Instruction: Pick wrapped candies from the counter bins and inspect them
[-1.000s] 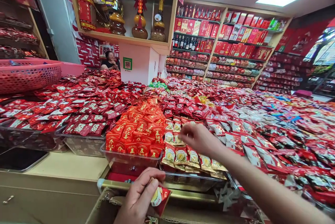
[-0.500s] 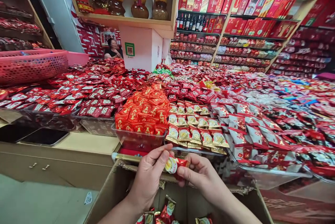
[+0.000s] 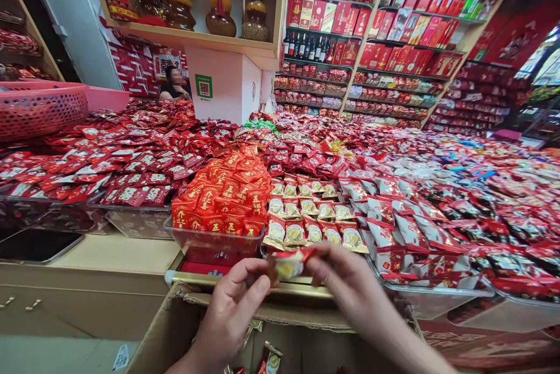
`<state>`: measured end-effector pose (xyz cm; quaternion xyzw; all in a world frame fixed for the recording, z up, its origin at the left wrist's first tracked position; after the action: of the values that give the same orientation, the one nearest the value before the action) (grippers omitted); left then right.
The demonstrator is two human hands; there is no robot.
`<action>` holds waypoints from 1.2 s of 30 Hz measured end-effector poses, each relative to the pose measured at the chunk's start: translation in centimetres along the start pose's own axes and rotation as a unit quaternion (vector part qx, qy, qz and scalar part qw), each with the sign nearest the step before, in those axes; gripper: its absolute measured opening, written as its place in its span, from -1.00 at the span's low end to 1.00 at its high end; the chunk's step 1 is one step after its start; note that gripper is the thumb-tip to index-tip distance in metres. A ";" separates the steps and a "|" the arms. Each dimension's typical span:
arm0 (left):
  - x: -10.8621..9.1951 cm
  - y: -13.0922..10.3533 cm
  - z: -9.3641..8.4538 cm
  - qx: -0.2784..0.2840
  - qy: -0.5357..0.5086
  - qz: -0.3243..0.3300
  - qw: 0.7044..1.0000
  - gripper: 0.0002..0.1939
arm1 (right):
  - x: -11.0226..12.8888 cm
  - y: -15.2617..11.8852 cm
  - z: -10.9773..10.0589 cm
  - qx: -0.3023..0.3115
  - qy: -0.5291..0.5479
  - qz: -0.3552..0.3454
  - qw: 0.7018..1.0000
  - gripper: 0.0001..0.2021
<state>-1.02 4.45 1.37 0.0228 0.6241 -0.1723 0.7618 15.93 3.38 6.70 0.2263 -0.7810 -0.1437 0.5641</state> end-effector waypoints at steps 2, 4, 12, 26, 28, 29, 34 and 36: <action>0.1 0.4 -0.3 -0.010 0.039 0.004 0.999 -0.79 | 1.4 3.7 -3.5 0.016 -0.207 -0.051 0.977 -0.83; 0.6 1.0 -0.5 -0.023 0.087 -0.005 0.996 -0.82 | 1.1 8.0 -6.5 0.082 -0.436 -0.012 0.896 -0.80; 2.3 1.9 -0.8 -0.048 0.190 0.007 0.981 -0.82 | -7.5 17.7 -8.8 0.285 -0.559 0.138 0.766 -0.83; 1.6 1.5 -0.4 -0.048 0.301 0.050 0.951 -0.84 | -11.2 18.1 -7.8 0.345 -0.582 0.114 0.728 -0.74; 1.5 1.4 -0.4 -0.048 0.312 0.052 0.948 -0.84 | -11.4 18.1 -7.8 0.342 -0.580 0.104 0.732 -0.75; 1.5 1.3 -0.4 -0.047 0.316 0.055 0.946 -0.84 | -11.5 18.1 -7.8 0.341 -0.578 0.099 0.734 -0.76; 1.2 1.1 -0.3 -0.054 0.333 0.083 0.938 -0.87 | -10.9 17.9 -7.5 0.340 -0.562 0.078 0.750 -0.78; 1.1 1.1 -0.1 -0.056 0.339 0.098 0.934 -0.89 | -10.5 17.7 -7.2 0.339 -0.551 0.067 0.759 -0.78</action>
<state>-0.65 5.22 0.05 0.0978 0.8487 -0.0435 0.5179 22.09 24.21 8.95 0.2314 -0.9680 0.0683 -0.0692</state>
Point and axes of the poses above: each hand's wrist, its own y-axis towards the middle knuckle, its own z-axis out of the palm, x = y × z, the point moved 4 cm from there along y, towards the middle knuckle, and after that the axes turned 15 degrees about -z, right-handed, at the moved point
